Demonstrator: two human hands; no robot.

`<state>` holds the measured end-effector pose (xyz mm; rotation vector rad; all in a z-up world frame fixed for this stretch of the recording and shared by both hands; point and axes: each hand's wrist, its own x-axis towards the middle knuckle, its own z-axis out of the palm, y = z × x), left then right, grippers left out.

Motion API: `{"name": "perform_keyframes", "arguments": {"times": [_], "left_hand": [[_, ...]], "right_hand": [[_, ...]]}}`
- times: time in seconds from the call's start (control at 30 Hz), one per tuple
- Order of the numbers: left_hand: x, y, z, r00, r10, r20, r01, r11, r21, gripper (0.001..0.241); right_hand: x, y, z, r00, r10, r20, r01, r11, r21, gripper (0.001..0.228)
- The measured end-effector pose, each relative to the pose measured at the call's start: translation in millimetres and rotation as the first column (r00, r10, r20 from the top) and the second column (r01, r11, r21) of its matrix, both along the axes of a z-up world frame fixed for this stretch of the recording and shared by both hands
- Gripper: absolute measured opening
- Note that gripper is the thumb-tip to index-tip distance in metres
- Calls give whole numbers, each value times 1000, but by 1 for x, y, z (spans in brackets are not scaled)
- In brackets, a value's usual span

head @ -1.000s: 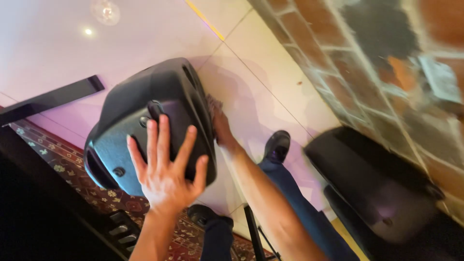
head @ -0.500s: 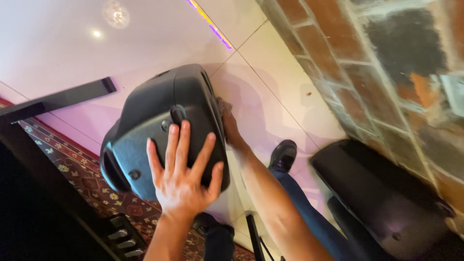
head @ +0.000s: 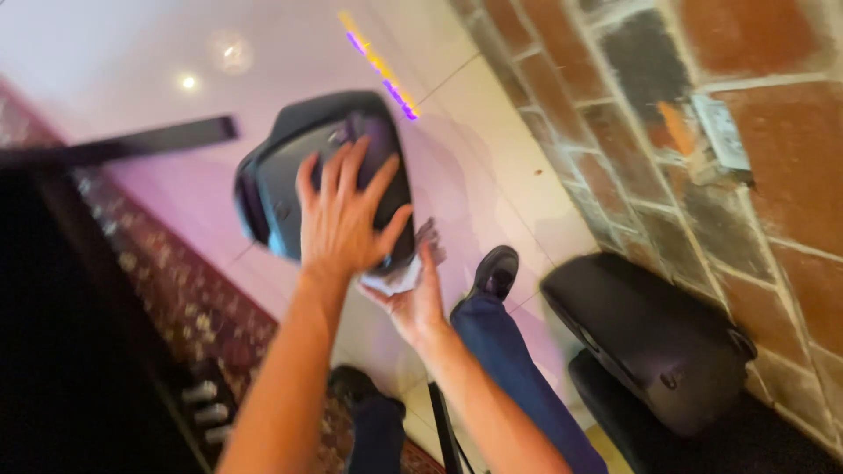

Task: The user is cleaning a large portable speaker with a purple cloth.

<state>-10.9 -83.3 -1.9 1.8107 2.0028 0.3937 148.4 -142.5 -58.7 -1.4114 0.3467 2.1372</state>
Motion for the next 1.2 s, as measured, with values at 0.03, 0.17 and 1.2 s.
{"name": "perform_keyframes", "arguments": {"times": [0.03, 0.17, 1.2], "left_hand": [[-11, 0, 12, 1000, 24, -10, -24, 1000, -7, 67], [-46, 5, 22, 963, 250, -103, -253, 967, -14, 114], [48, -82, 28, 522, 853, 25, -810, 504, -298, 130]], "right_hand": [[5, -5, 5, 1000, 24, -10, -24, 1000, -7, 69], [10, -2, 10, 995, 19, -94, -9, 994, 109, 67], [-11, 143, 44, 527, 256, 810, -825, 382, 416, 70]]}}
